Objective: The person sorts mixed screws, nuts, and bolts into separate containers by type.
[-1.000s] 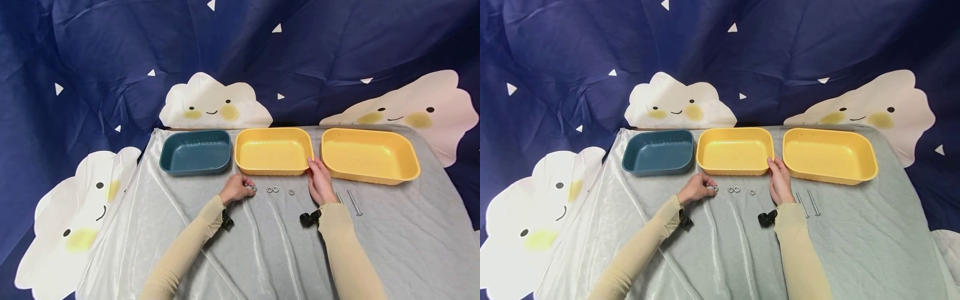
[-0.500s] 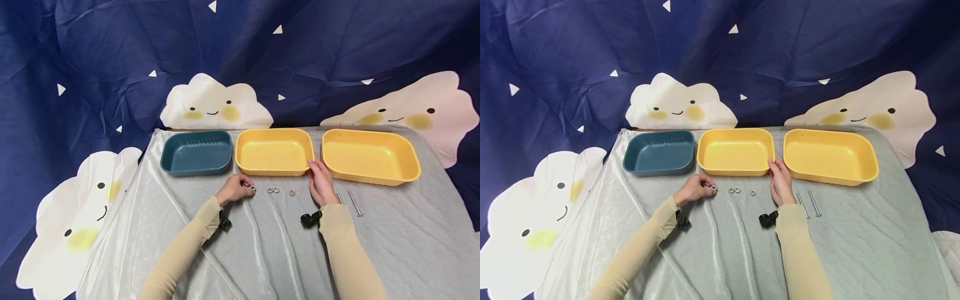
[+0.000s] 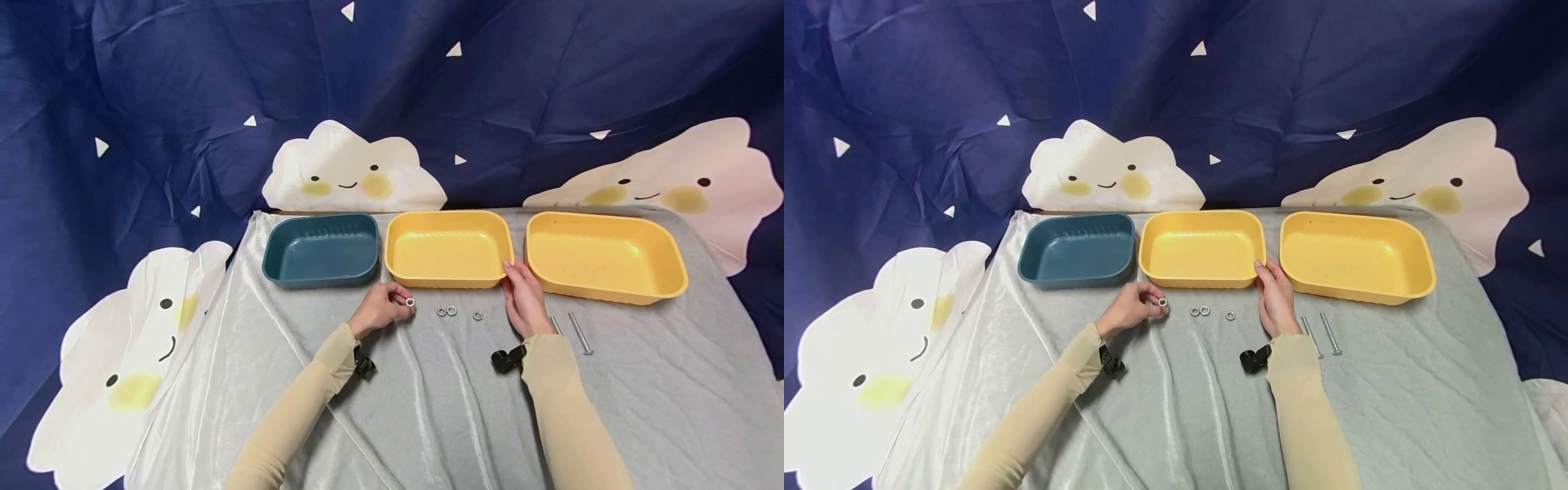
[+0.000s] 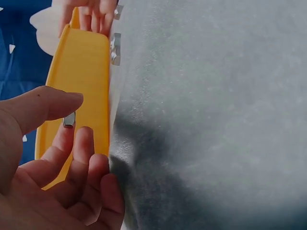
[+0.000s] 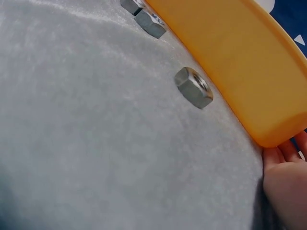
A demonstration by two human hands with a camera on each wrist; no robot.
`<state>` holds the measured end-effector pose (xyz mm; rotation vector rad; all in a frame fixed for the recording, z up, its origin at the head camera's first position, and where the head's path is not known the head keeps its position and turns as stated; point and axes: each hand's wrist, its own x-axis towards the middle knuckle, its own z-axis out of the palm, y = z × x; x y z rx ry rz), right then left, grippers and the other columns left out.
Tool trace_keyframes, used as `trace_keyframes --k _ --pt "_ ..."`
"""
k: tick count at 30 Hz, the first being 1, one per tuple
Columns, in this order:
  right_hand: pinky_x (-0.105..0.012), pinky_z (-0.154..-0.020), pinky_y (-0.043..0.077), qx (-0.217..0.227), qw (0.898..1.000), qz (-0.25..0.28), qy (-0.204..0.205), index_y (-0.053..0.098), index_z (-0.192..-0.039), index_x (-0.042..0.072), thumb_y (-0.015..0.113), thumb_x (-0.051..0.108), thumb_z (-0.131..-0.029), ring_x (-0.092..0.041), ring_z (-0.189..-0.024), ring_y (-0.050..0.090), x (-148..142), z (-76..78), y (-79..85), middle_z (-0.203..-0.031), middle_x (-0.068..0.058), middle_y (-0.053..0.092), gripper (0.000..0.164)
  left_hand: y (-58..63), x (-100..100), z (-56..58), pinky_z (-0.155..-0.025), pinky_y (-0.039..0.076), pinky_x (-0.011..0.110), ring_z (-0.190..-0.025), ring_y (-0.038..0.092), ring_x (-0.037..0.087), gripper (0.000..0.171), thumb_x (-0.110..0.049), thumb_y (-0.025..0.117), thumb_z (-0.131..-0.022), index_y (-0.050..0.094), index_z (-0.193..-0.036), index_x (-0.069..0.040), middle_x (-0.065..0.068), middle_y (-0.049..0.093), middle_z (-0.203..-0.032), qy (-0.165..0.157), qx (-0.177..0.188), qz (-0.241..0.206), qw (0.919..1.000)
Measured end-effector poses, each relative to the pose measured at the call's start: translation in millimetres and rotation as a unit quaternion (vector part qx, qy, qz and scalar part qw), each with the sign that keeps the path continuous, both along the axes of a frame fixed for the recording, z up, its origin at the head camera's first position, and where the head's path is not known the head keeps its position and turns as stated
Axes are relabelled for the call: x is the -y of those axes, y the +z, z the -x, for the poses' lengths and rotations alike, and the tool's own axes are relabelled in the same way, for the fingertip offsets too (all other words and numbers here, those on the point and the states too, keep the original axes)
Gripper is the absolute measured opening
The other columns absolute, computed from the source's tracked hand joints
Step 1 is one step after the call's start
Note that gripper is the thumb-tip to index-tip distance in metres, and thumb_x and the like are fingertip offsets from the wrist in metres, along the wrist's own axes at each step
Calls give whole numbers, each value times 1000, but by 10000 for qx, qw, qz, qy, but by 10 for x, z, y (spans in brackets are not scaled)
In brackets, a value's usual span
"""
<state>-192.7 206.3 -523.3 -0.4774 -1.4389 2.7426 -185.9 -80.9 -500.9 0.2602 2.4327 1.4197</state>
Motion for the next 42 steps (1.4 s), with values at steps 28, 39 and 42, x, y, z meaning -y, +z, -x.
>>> trace_keyframes --k 28,39,42 --pt "-25 -116 26 38 9998 197 -75 43 -140 4 62 16 -94 -11 -133 38 -8 20 -16 -137 1 46 51 274 -5 23 -62 42 20 -64 55 7 16 -8 75 -77 68 -92 -8 6 68 -78 358 -904 -294 9948" --pt "-25 -116 26 33 9999 118 -35 40 -142 3 62 17 -94 -12 -134 37 -11 16 -19 -137 1 46 54 363 -52 26 -60 40 18 -65 53 10 18 -8 76 -79 68 -95 -4 14 68 -81 447 -801 -595 9940" --pt "-25 -116 26 50 9999 146 -45 42 -141 4 63 17 -94 -12 -134 38 -11 16 -15 -138 1 46 53 373 -64 34 -60 40 19 -64 53 9 18 -8 76 -80 68 -95 -4 15 68 -81 483 -786 -605 9939"
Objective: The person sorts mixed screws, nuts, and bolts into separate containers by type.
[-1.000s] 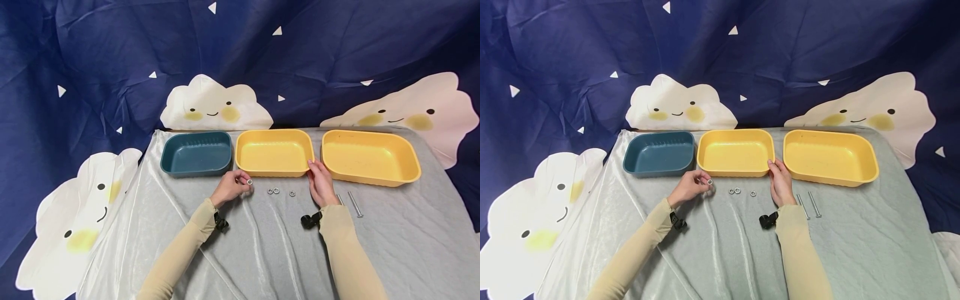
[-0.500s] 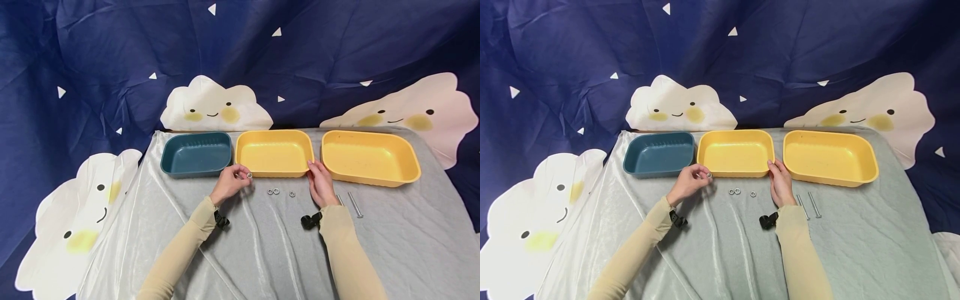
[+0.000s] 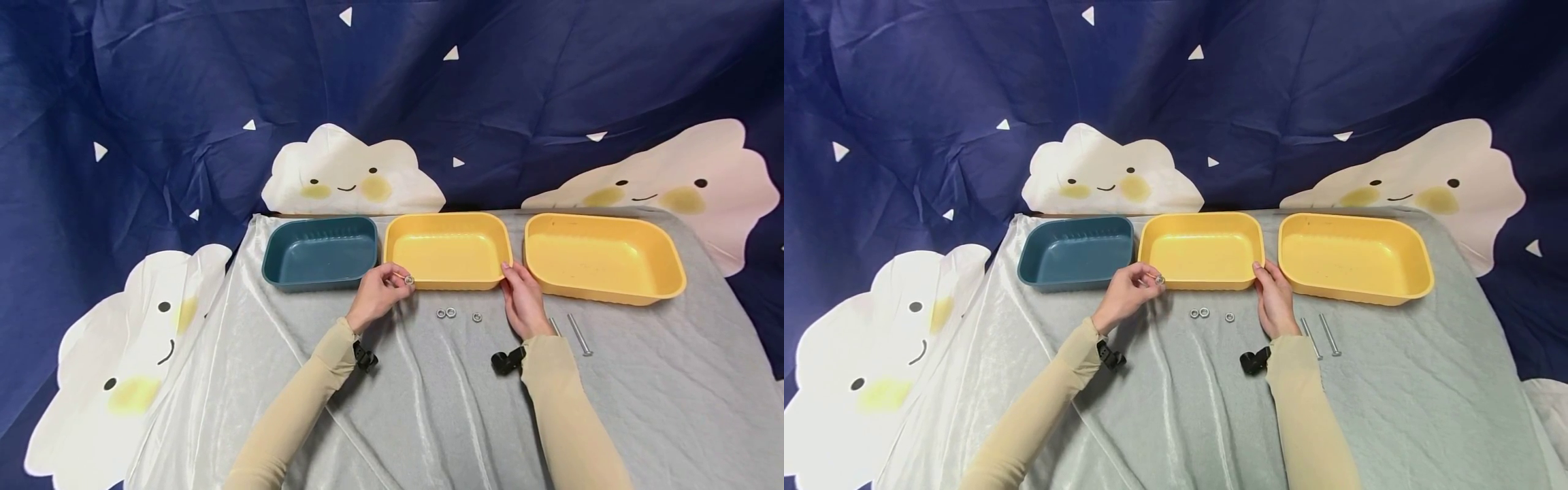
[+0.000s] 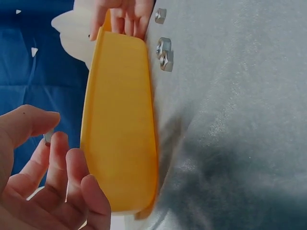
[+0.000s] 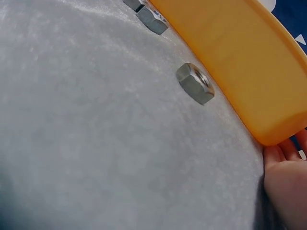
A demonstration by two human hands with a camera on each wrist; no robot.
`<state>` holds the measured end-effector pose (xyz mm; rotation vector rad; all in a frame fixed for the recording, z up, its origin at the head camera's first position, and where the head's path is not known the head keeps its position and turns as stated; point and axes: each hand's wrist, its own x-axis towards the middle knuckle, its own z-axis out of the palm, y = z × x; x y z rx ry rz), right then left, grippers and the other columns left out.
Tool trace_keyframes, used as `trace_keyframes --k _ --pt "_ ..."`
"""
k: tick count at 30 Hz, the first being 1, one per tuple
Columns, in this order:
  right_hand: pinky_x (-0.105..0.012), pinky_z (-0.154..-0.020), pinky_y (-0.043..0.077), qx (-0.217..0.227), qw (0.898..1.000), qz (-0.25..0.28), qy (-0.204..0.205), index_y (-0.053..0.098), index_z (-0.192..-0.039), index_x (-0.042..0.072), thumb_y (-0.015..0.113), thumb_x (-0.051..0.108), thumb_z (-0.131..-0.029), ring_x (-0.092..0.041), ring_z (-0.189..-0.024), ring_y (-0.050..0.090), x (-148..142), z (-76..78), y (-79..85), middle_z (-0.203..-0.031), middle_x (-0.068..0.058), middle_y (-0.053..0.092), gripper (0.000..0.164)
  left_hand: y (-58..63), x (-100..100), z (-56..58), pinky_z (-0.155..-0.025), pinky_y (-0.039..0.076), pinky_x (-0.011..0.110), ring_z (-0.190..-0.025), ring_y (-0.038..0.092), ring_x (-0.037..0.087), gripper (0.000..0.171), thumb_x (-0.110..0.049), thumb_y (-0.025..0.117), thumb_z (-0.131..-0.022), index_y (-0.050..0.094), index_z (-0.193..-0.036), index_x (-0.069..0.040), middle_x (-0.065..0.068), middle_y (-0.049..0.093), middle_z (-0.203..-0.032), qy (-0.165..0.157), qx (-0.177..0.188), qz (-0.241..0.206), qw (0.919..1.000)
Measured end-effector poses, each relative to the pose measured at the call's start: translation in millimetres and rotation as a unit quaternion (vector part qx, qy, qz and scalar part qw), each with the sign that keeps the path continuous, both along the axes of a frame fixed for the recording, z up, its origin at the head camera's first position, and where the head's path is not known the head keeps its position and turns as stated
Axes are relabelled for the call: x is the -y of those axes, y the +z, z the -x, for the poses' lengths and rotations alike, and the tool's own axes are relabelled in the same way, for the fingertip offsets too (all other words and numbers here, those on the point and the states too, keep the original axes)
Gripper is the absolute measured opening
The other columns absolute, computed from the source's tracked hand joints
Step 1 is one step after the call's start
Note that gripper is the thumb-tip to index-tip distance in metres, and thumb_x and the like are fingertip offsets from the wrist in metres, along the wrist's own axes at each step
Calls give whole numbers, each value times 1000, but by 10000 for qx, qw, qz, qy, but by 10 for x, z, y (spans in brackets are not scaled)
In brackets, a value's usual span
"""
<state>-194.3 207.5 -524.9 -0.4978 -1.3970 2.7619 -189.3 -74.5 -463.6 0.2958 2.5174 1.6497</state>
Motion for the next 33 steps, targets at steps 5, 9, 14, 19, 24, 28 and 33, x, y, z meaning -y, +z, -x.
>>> trace_keyframes --k 5,9,14,19,24,28,33 --pt "-25 -115 27 34 10000 -63 -21 44 -140 5 62 17 -94 -10 -131 40 -1 2 -5 -139 1 45 50 -62 -21 41 -58 41 21 -60 55 8 15 -9 75 -80 67 -93 -8 9 68 -75 118 -42 7 9999" --pt "-24 -113 30 88 9998 -163 -14 44 -140 6 61 18 -95 -9 -128 42 -5 0 -10 -136 2 47 50 -81 -42 62 -58 42 21 -60 56 7 16 -10 75 -80 67 -94 -9 5 67 -73 231 -45 43 9997" --pt "-22 -109 32 120 9996 -246 11 44 -139 6 61 19 -95 -8 -125 42 -4 1 -17 -132 5 47 49 -104 -66 80 -60 43 21 -60 56 7 18 -14 75 -79 67 -95 -10 3 67 -72 447 -79 199 9988" --pt "-23 -110 31 105 9998 -196 5 45 -138 7 60 17 -95 -8 -125 43 -3 1 -16 -133 4 46 47 -126 -86 96 -63 44 22 -58 56 8 18 -16 75 -78 68 -95 -12 1 65 -68 640 -103 265 9975" --pt "-23 -112 30 99 9996 -257 21 43 -140 6 58 17 -96 -7 -126 42 -1 -1 -15 -140 2 42 48 -141 -99 115 -58 42 22 -53 51 8 18 -19 74 -78 68 -94 -12 -5 56 -60 796 -98 383 9960" --pt "-23 -111 31 77 9997 -245 0 44 -140 6 60 17 -96 -8 -125 43 1 -4 -16 -139 1 43 48 -144 -111 133 -53 40 22 -48 49 7 18 -19 73 -79 68 -95 -12 -6 53 -55 916 -89 505 9945" --pt "-24 -112 31 14 9999 -107 -48 47 -138 6 61 16 -95 -8 -125 45 -4 -1 -30 -137 2 45 46 -147 -126 149 -46 41 22 -47 60 16 16 -18 71 -81 68 -96 -13 6 65 -57 958 71 500 9941"
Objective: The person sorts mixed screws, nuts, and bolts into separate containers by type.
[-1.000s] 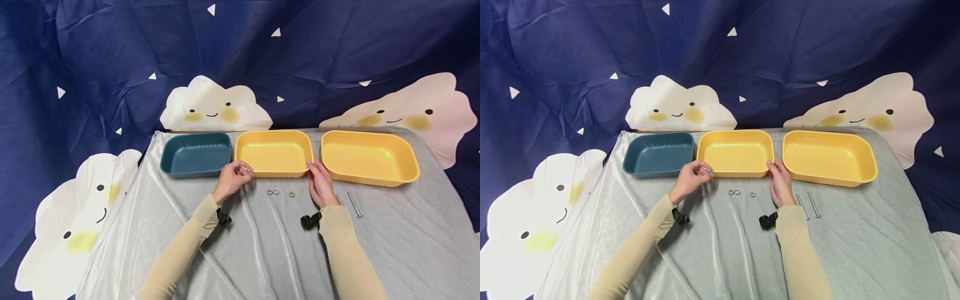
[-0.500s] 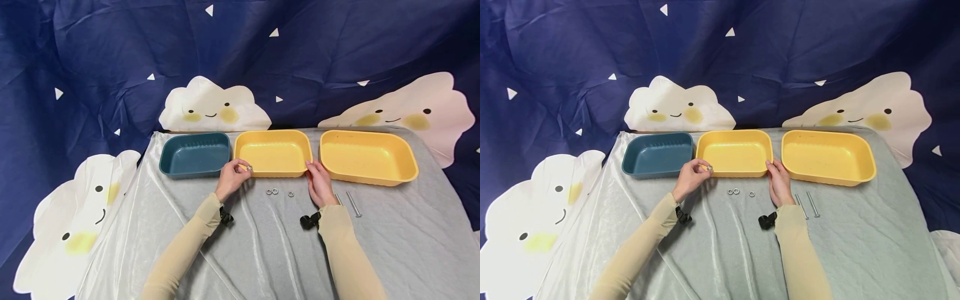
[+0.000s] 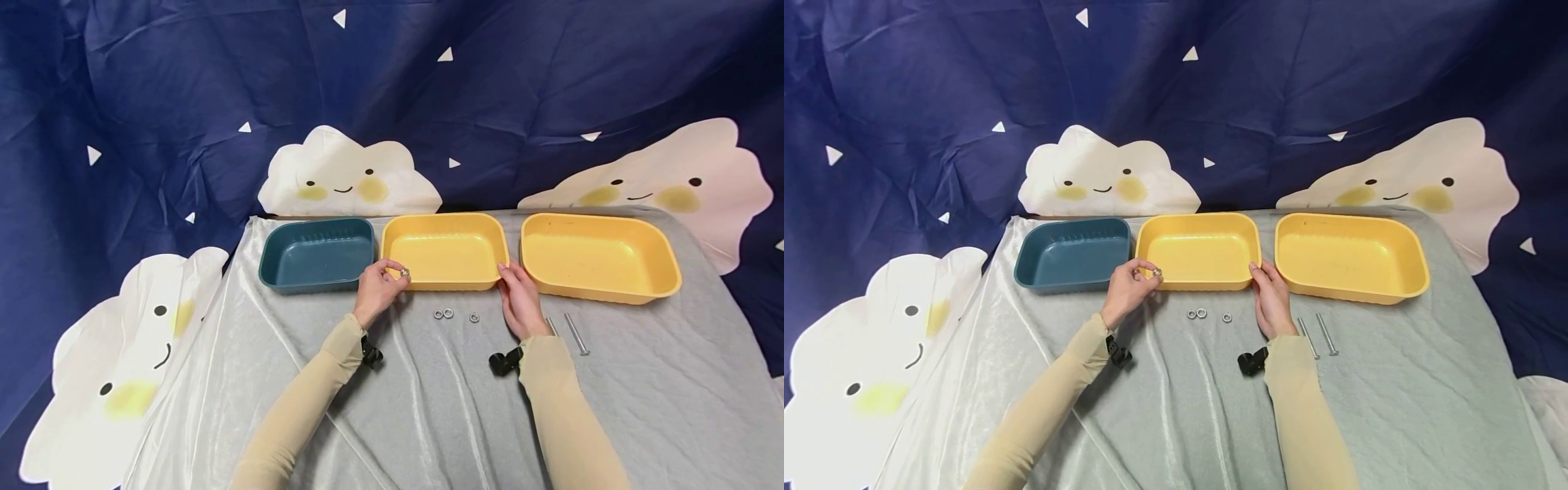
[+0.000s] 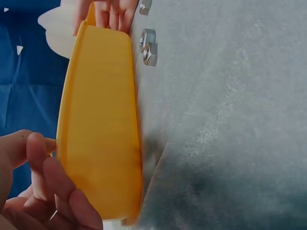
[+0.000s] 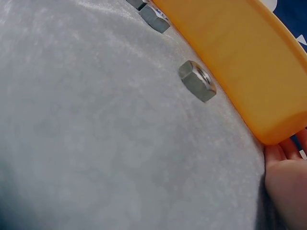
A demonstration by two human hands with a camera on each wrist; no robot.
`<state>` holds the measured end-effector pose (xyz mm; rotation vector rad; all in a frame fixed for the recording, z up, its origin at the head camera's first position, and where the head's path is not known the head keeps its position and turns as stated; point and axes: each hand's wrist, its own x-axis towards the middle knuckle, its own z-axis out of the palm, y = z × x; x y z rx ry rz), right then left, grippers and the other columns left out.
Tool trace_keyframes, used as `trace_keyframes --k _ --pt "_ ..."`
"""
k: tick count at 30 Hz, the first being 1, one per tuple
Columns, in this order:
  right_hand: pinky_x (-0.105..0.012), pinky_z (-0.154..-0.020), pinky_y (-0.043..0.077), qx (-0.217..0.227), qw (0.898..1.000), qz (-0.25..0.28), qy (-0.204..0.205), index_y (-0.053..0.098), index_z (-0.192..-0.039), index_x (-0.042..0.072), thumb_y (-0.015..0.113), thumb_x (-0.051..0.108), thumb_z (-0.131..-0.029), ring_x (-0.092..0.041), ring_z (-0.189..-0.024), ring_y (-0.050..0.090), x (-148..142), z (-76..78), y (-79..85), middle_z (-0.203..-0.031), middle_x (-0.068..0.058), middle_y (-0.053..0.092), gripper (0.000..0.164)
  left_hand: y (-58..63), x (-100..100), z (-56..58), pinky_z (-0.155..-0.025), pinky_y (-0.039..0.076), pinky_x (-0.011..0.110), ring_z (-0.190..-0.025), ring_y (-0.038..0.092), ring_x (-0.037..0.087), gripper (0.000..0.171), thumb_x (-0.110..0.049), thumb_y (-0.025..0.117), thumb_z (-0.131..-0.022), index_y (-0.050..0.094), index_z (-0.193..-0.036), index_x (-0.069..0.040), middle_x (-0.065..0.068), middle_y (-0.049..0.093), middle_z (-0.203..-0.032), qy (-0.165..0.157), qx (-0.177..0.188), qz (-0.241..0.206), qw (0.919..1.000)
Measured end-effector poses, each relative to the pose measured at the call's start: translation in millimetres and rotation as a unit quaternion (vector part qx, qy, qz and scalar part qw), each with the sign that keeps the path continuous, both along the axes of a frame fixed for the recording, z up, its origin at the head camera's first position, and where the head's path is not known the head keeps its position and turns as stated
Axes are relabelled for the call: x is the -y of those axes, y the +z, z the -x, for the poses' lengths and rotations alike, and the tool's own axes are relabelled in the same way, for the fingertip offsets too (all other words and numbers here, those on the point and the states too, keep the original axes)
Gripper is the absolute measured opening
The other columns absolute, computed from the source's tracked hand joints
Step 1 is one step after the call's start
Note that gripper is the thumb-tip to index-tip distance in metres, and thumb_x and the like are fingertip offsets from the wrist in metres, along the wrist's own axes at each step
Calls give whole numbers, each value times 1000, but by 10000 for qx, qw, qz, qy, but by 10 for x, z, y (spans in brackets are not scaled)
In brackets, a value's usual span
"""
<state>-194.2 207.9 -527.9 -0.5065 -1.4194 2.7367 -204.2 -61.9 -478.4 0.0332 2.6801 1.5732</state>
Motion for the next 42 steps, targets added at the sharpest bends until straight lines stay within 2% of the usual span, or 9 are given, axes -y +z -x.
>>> trace_keyframes --k 4,10,19,27,32,42 --pt "-24 -113 30 -106 9999 69 -17 48 -137 5 61 14 -95 -8 -124 45 -2 -2 -14 -138 1 45 45 -6 -5 1 -44 42 22 -56 67 33 16 -17 70 -82 67 -97 -12 14 69 -64 -15 159 -141 9998" --pt "-24 -114 30 -168 9998 69 -33 49 -135 5 61 13 -95 -10 -129 43 1 -5 -30 -145 -2 40 43 -3 -9 -2 -43 44 22 -63 67 42 16 -16 71 -82 67 -97 -10 5 67 -58 -3 247 -343 9991" --pt "-25 -115 28 -154 9999 -3 23 43 -140 3 59 14 -96 -11 -131 41 8 -15 -25 -146 -3 38 49 -13 -5 1 -44 45 22 -62 67 40 22 -16 71 -83 67 -102 -7 0 65 -56 -36 305 -437 9986" --pt "-27 -117 25 -235 9997 -26 83 36 -144 -2 58 14 -96 -15 -136 35 12 -8 -23 -152 -7 31 55 -27 -6 9 -44 44 22 -50 64 23 32 -16 72 -83 66 -111 -3 0 65 -57 -44 238 -379 9990" --pt "-27 -117 24 -250 9996 2 96 34 -145 -2 58 14 -97 -16 -140 32 6 -10 -14 -156 -7 27 56 -25 -10 6 -45 45 22 -51 65 26 32 -16 72 -83 65 -111 -4 3 66 -59 -37 228 -368 9991" --pt "-25 -116 26 -149 9999 25 71 36 -145 1 58 14 -96 -16 -140 33 -5 -7 -5 -154 -5 30 55 0 -19 -16 -45 45 22 -53 65 27 34 -14 73 -82 64 -112 -2 9 68 -62 -75 189 -494 9986"
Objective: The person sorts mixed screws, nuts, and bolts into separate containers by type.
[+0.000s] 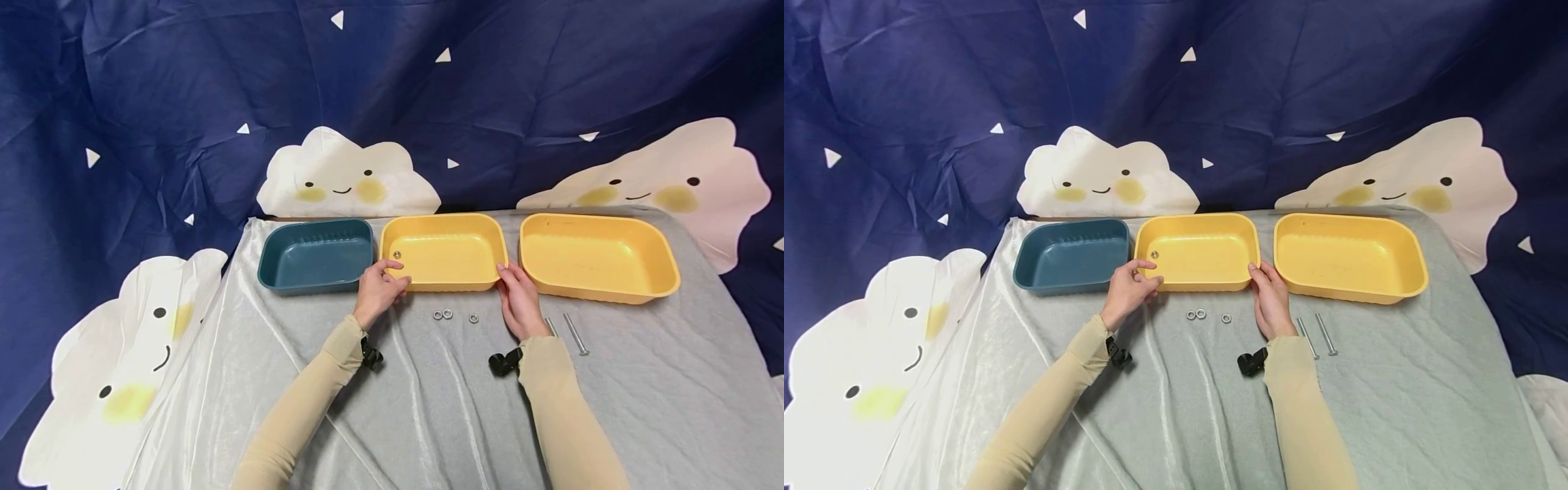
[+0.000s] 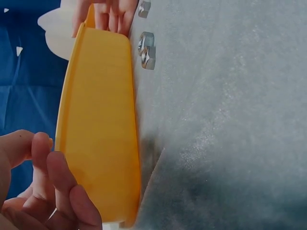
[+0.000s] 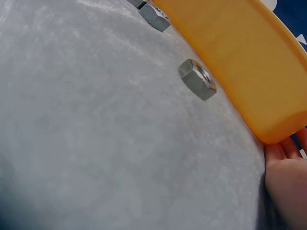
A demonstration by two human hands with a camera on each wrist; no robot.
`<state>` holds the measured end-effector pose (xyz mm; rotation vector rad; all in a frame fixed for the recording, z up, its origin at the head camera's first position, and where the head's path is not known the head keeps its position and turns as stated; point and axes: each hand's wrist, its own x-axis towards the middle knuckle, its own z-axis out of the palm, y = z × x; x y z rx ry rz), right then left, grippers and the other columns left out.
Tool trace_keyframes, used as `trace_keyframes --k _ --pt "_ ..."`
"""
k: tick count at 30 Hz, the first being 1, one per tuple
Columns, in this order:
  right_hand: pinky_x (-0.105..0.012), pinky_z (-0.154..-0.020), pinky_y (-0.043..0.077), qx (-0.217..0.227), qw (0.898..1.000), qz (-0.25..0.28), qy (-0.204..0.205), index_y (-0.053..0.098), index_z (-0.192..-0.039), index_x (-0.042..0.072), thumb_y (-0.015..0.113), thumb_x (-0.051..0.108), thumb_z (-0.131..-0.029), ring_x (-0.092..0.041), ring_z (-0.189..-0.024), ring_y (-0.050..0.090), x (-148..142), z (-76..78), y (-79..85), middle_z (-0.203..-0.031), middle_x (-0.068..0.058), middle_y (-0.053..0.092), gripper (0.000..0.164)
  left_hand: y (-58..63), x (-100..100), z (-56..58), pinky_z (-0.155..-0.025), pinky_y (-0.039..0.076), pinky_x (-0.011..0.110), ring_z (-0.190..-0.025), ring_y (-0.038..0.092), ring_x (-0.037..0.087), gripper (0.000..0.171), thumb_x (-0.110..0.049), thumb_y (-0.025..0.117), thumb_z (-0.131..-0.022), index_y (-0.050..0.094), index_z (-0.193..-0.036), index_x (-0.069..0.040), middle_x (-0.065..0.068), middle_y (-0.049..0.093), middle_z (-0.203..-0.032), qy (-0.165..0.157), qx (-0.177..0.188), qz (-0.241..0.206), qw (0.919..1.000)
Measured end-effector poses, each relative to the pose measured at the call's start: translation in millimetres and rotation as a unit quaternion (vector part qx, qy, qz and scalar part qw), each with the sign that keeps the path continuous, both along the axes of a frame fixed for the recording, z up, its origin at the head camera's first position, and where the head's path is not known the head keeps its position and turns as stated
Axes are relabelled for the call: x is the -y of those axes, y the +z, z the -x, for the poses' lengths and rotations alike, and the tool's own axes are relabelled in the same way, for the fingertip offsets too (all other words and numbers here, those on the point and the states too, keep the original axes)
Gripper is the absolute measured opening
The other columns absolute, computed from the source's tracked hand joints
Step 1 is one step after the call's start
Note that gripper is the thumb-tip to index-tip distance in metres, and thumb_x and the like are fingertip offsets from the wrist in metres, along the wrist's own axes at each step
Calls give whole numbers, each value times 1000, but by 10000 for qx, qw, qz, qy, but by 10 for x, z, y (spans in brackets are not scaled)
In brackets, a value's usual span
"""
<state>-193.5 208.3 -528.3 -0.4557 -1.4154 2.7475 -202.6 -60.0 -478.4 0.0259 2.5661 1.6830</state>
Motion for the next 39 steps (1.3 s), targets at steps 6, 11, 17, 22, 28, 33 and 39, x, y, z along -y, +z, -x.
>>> trace_keyframes --k 6,11,17,22,28,33,39 --pt "-24 -113 30 148 9999 -67 2 40 -143 3 61 17 -95 -13 -134 38 -7 12 1 -148 -2 37 54 -4 -4 -15 -45 42 22 -48 60 21 33 -14 73 -82 64 -112 -1 3 63 -57 -123 -98 -146 9998" --pt "-25 -115 28 92 10000 -36 8 39 -143 3 60 16 -96 -14 -136 36 -12 18 -3 -150 -3 35 54 15 -24 -54 -46 38 22 -44 51 10 33 -14 73 -83 65 -112 0 -6 54 -53 -363 -275 -327 9984" --pt "-25 -116 26 63 10000 -5 15 38 -144 3 59 15 -96 -14 -138 34 -15 19 0 -152 -3 32 54 17 -73 -118 -49 40 20 -50 52 8 27 -10 71 -85 64 -109 1 3 63 -62 -1102 -477 -500 9915" --pt "-25 -115 28 63 10000 -40 30 38 -143 2 59 16 -96 -14 -136 36 -18 16 6 -149 -2 36 53 -19 -113 -169 -54 43 18 -58 55 6 27 -5 70 -86 63 -110 6 18 69 -79 -1951 -497 -529 9781" --pt "-24 -114 29 53 10000 -26 39 40 -142 3 60 16 -96 -11 -131 39 -15 7 4 -147 0 37 52 -83 -119 -209 -62 44 17 -67 54 4 27 -6 71 -84 65 -108 4 12 68 -82 -2283 -546 -189 9719" --pt "-23 -112 31 50 10000 10 11 43 -139 4 60 15 -95 -9 -127 43 -10 3 -2 -145 0 39 49 -162 -125 -228 -66 45 18 -72 54 7 24 -8 73 -83 67 -105 0 8 66 -84 -2334 -534 48 9709" --pt "-18 -104 38 63 9999 -72 -55 50 -133 7 61 16 -95 -6 -120 48 -6 -7 1 -140 1 42 40 -258 -164 -239 -70 46 18 -77 57 13 25 -14 76 -82 68 -104 -5 9 68 -92 -2360 -643 496 9684"
